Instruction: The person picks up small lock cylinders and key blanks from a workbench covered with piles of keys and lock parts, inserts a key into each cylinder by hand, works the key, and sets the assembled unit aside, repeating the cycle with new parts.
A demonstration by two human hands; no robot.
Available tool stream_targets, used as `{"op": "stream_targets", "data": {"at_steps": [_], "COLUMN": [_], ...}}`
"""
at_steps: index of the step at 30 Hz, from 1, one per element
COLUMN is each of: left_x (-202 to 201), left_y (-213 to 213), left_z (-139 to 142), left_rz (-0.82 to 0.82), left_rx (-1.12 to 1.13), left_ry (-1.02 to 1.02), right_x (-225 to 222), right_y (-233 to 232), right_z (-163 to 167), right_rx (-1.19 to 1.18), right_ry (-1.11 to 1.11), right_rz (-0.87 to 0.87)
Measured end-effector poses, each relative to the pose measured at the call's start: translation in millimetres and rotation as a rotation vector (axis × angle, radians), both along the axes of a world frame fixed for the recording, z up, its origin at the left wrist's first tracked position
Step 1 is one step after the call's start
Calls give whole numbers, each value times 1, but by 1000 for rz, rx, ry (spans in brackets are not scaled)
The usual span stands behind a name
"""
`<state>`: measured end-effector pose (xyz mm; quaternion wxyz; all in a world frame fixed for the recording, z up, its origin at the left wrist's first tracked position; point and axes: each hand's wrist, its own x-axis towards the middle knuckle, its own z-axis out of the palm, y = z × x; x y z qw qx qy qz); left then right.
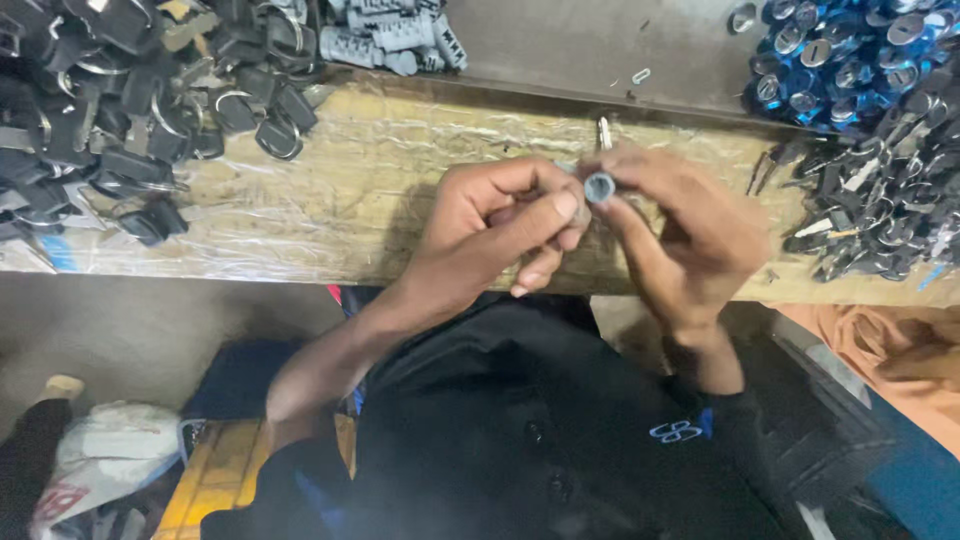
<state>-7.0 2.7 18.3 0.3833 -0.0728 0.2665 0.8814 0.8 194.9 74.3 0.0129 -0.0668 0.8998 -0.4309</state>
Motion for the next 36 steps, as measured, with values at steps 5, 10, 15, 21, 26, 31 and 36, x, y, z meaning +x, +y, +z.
{"op": "stream_targets", "data": {"at_steps": [5,10,15,21,26,31,36], "left_x": [-1,8,11,11,17,22,19], "left_y": [11,20,25,15,24,36,22], "left_z": [7,14,26,36,35,34,25], "left_rz": [-105,-79,-33,-21,42,297,192], "left_rx": [-27,-323,-583,-895,-936,-903,-589], "left_ry": [-39,176,412,950,1096,1380,869], "right_x": [44,61,64,70,76,80,65], "right_y": [14,32,27,29,31,24,7], "right_z": [-13,-13,-17,-23,-23,-17,-24], "right_rx": [-168,-177,-187,-136,-130,-55,139], "right_ry": [-17,-25,58,150,204,263,608], "right_rz": [-124,-94,-105,-43,-46,-54,49]}}
